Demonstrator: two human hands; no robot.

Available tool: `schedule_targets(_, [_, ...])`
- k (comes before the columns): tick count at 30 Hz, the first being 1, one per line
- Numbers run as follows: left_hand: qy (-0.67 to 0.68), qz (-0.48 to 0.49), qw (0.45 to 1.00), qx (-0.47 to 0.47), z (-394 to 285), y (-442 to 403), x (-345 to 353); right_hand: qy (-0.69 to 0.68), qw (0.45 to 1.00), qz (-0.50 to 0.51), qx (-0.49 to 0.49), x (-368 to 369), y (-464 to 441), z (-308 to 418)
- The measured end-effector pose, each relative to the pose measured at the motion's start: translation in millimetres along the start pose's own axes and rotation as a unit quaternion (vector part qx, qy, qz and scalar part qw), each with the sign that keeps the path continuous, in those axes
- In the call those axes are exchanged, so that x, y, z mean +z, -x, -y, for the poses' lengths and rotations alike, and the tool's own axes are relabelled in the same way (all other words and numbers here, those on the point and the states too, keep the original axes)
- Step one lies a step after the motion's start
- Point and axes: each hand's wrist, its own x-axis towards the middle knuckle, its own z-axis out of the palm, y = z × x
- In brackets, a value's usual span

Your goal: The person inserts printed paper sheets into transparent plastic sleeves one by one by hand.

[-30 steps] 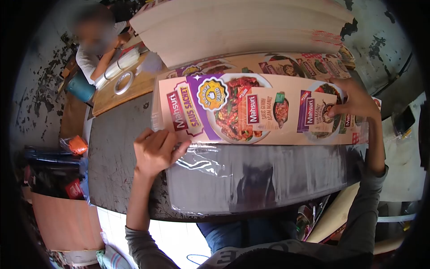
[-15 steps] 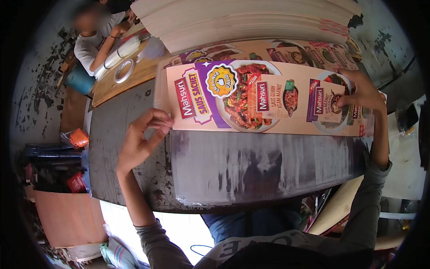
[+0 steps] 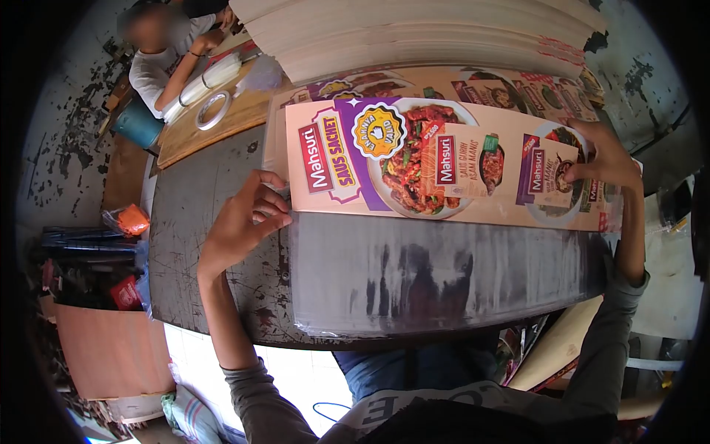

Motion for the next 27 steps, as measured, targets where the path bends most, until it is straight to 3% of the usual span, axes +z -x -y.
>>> schedule_targets(4, [0.004,0.017,1.000,-0.011,-6.0,0.9,-3.0,0.012,0.999,0.030,-0.001,-3.9,-0.7,9.0])
schedule_targets(7, [0.027,0.027,0.999,-0.027,-4.7,1.3,-2.5,-0.003,0.998,0.021,0.054,-3.4,1.4,13.9])
schedule_targets(10, [0.059,0.028,0.997,-0.034,-4.6,-0.2,-2.7,0.059,0.998,0.021,0.030,-5.8,0.0,12.6])
schedule_targets(16, [0.083,0.051,0.995,-0.034,0.4,-2.5,-3.6,0.019,1.000,-0.004,-0.025,-0.5,-1.5,11.6])
schedule_targets(21, [0.132,0.067,0.987,-0.056,3.7,-5.0,-5.4,0.062,0.995,0.045,0.062,-4.8,-0.1,17.3])
schedule_targets(23, [0.141,0.069,0.987,-0.045,6.3,-5.3,-5.5,0.076,0.996,0.044,0.000,-2.7,1.6,11.2])
schedule_targets(27, [0.146,0.075,0.986,-0.031,5.1,-3.7,-5.9,0.010,0.998,0.043,-0.035,5.7,-2.1,5.6])
